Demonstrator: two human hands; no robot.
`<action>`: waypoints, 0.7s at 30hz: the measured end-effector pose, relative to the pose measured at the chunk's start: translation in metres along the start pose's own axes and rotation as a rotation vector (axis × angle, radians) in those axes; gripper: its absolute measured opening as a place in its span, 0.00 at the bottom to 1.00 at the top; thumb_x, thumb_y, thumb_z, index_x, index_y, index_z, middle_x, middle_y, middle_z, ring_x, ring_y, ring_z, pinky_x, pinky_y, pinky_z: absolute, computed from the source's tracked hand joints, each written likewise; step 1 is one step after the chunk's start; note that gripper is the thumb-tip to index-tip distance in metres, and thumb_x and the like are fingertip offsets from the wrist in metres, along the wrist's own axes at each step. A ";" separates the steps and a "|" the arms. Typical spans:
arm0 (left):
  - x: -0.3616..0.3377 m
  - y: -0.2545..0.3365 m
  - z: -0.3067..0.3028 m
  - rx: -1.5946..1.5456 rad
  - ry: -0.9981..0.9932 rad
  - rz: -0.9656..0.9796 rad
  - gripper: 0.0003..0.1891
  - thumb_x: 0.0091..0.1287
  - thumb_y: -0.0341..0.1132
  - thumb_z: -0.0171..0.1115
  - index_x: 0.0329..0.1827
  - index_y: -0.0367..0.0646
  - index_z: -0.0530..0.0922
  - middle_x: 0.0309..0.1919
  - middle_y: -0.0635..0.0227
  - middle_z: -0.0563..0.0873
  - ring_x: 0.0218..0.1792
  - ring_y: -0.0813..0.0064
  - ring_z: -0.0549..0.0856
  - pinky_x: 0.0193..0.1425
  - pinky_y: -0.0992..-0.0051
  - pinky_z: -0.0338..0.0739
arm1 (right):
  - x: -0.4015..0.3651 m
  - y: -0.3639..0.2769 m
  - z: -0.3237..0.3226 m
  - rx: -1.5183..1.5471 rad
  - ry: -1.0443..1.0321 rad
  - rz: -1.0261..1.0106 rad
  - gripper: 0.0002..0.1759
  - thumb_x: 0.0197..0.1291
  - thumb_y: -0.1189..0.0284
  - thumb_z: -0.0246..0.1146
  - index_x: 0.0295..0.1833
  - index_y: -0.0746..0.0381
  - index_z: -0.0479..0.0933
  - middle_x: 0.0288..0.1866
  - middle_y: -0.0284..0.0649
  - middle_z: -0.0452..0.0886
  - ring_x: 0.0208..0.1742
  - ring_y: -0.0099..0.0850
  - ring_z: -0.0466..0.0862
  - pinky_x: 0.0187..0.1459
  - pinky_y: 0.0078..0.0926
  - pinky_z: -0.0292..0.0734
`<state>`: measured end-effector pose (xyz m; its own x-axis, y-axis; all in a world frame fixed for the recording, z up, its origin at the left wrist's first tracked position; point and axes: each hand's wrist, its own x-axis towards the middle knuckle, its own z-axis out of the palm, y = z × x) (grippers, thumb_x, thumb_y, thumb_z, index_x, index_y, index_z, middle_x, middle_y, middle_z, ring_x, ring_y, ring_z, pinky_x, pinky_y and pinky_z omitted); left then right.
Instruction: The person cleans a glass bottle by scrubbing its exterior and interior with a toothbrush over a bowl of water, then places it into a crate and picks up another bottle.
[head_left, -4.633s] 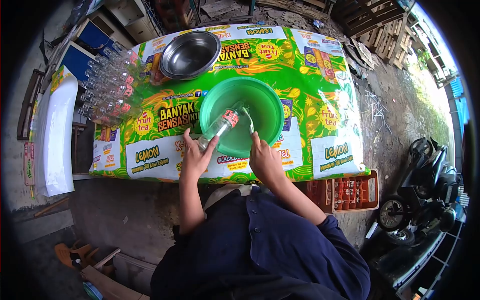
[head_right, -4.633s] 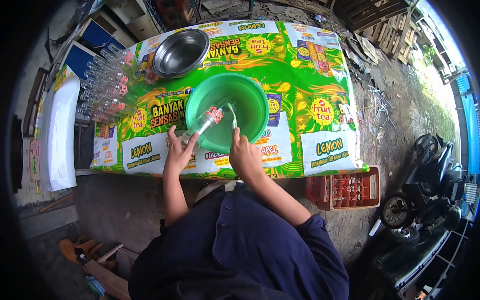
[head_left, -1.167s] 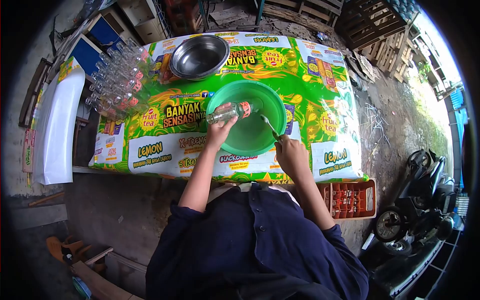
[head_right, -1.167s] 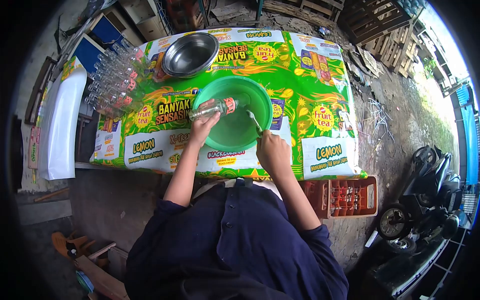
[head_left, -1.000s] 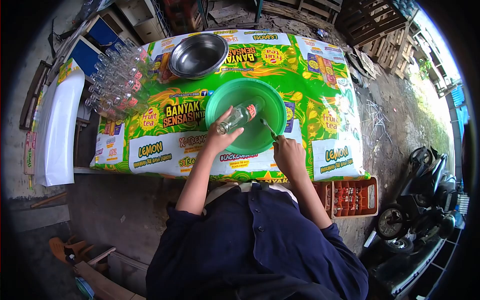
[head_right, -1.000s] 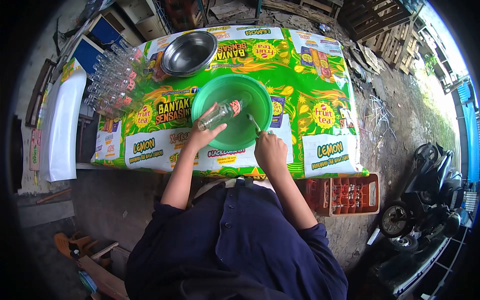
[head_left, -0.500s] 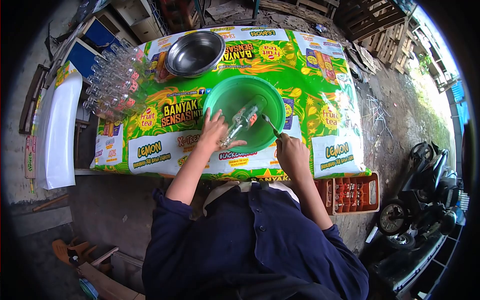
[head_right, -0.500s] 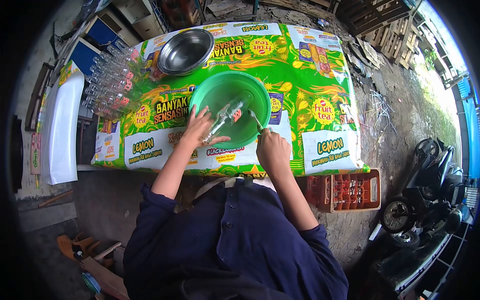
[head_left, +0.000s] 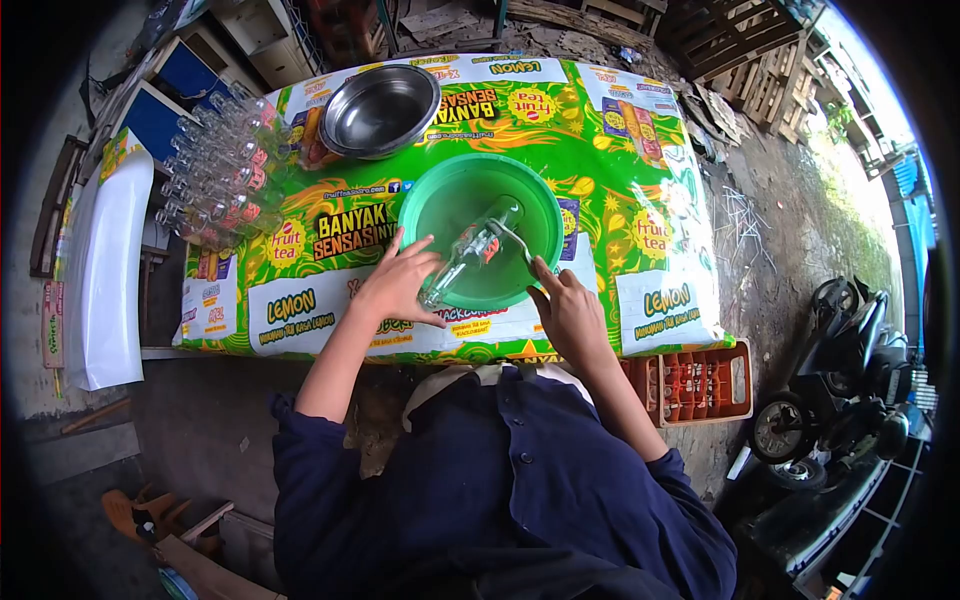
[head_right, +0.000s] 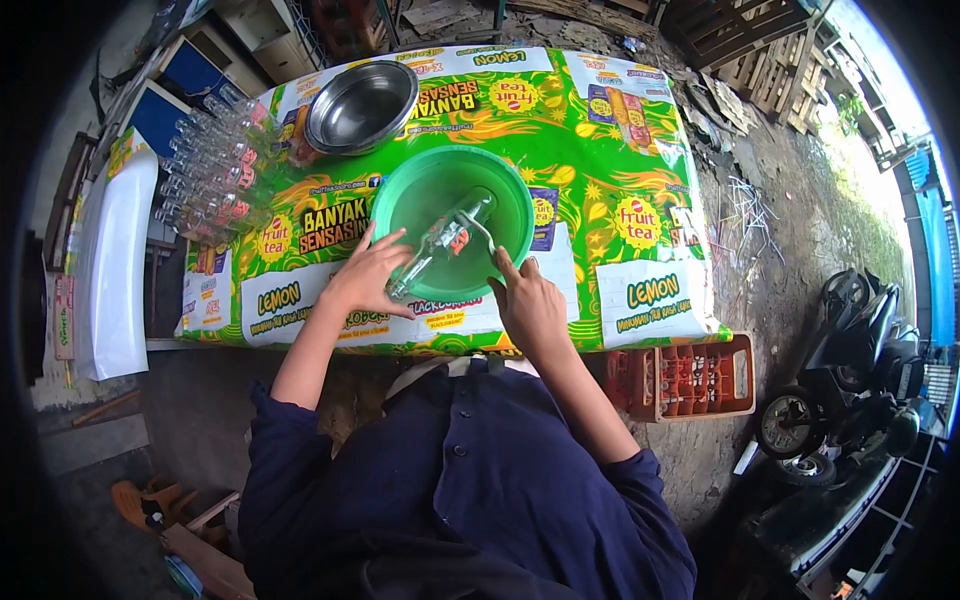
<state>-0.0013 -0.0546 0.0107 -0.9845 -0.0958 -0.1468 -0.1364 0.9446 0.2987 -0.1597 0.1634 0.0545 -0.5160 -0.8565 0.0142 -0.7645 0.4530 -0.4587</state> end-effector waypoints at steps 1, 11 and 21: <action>-0.002 0.004 -0.001 -0.014 0.020 -0.029 0.46 0.43 0.68 0.61 0.58 0.38 0.71 0.56 0.58 0.75 0.65 0.63 0.64 0.72 0.53 0.37 | 0.002 0.001 0.008 -0.045 -0.021 0.003 0.21 0.59 0.72 0.52 0.60 0.56 0.67 0.34 0.47 0.74 0.26 0.44 0.78 0.27 0.41 0.72; 0.052 -0.006 0.007 -0.051 0.201 -0.289 0.13 0.59 0.38 0.57 0.44 0.45 0.81 0.37 0.57 0.82 0.44 0.64 0.80 0.55 0.59 0.62 | -0.006 0.000 0.016 -0.155 0.007 0.133 0.21 0.58 0.75 0.51 0.59 0.58 0.68 0.33 0.47 0.73 0.26 0.45 0.78 0.26 0.42 0.72; 0.056 -0.005 0.005 0.102 0.007 -0.261 0.09 0.53 0.34 0.60 0.35 0.45 0.84 0.27 0.57 0.83 0.32 0.60 0.82 0.45 0.65 0.69 | -0.021 -0.019 0.015 0.018 -0.015 -0.073 0.30 0.50 0.81 0.50 0.64 0.57 0.64 0.36 0.48 0.70 0.27 0.44 0.78 0.27 0.41 0.73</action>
<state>-0.0548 -0.0631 -0.0036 -0.9182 -0.3420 -0.1998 -0.3742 0.9144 0.1546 -0.1291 0.1688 0.0499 -0.4528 -0.8909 0.0350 -0.7930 0.3844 -0.4726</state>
